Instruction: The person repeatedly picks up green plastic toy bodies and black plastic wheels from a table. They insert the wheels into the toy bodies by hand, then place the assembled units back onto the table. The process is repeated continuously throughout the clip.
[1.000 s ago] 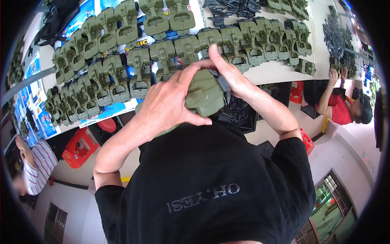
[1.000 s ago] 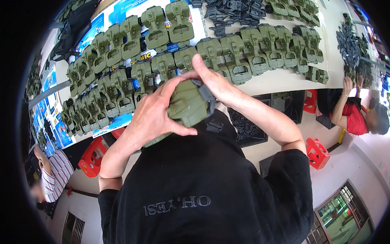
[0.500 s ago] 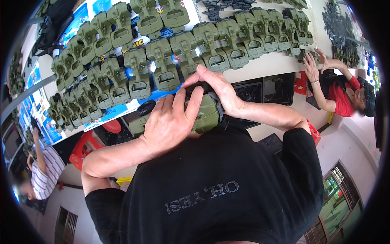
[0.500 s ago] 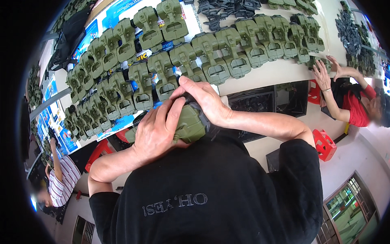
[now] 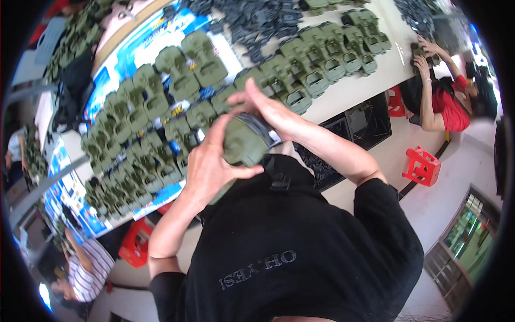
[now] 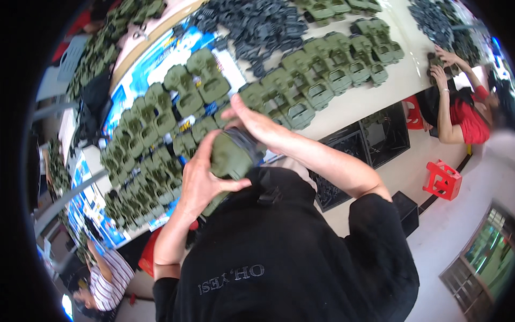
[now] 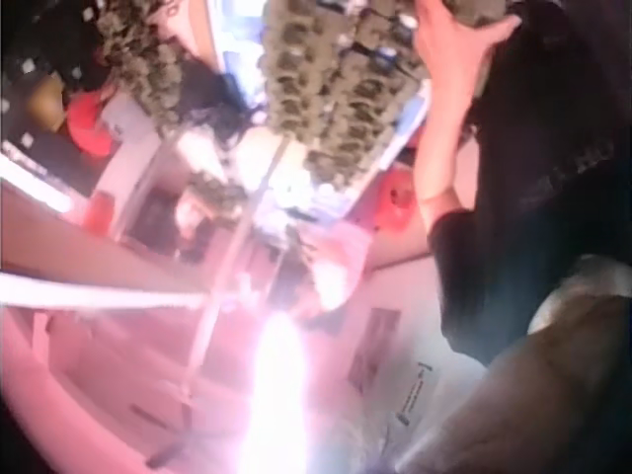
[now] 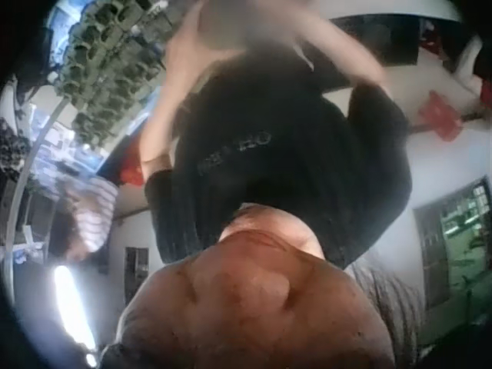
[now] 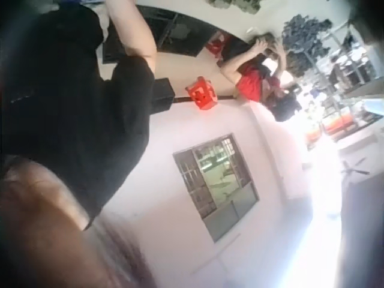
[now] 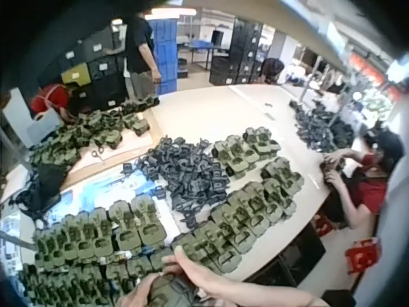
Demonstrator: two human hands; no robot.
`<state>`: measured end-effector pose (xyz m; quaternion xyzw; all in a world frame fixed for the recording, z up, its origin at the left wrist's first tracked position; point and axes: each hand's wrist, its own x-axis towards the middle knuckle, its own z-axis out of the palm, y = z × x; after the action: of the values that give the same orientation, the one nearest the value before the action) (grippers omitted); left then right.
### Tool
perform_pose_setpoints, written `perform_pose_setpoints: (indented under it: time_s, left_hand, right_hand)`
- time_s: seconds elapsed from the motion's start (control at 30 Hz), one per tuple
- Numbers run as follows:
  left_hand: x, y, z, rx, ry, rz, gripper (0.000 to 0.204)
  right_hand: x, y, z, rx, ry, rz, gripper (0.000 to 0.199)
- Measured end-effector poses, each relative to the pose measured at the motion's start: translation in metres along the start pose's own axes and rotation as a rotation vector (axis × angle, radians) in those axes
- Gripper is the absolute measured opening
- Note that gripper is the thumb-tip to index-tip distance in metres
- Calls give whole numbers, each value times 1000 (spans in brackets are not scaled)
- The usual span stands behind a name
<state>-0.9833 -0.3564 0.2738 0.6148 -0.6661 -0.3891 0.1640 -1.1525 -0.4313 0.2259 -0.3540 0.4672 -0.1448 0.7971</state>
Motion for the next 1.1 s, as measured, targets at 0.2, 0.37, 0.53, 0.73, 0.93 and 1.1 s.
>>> perform_pose_setpoints:
  time_s: [0.2,0.37,0.53,0.73,0.93,1.1]
  left_hand:
    - [83,35,28,-971,337,-122,71]
    - [162,82,88,-849,206,45,84]
    - [221,103,136,-732,20,141,98]
    - [247,22,74,-365,105,102,41]
    - [256,-130,-23,92,489,-212,28]
    - [297,-178,-70,150,408,-185,26]
  right_hand:
    - [-43,1,-34,-510,97,-576,110]
    - [-54,-7,-81,-858,846,-535,110]
    - [-63,-4,-182,-600,923,-592,81]
    - [-90,-25,-499,-1023,1558,-673,64]
    - [-25,-61,-699,-284,1062,-547,52]
    - [-38,-73,-694,-285,1074,-287,45]
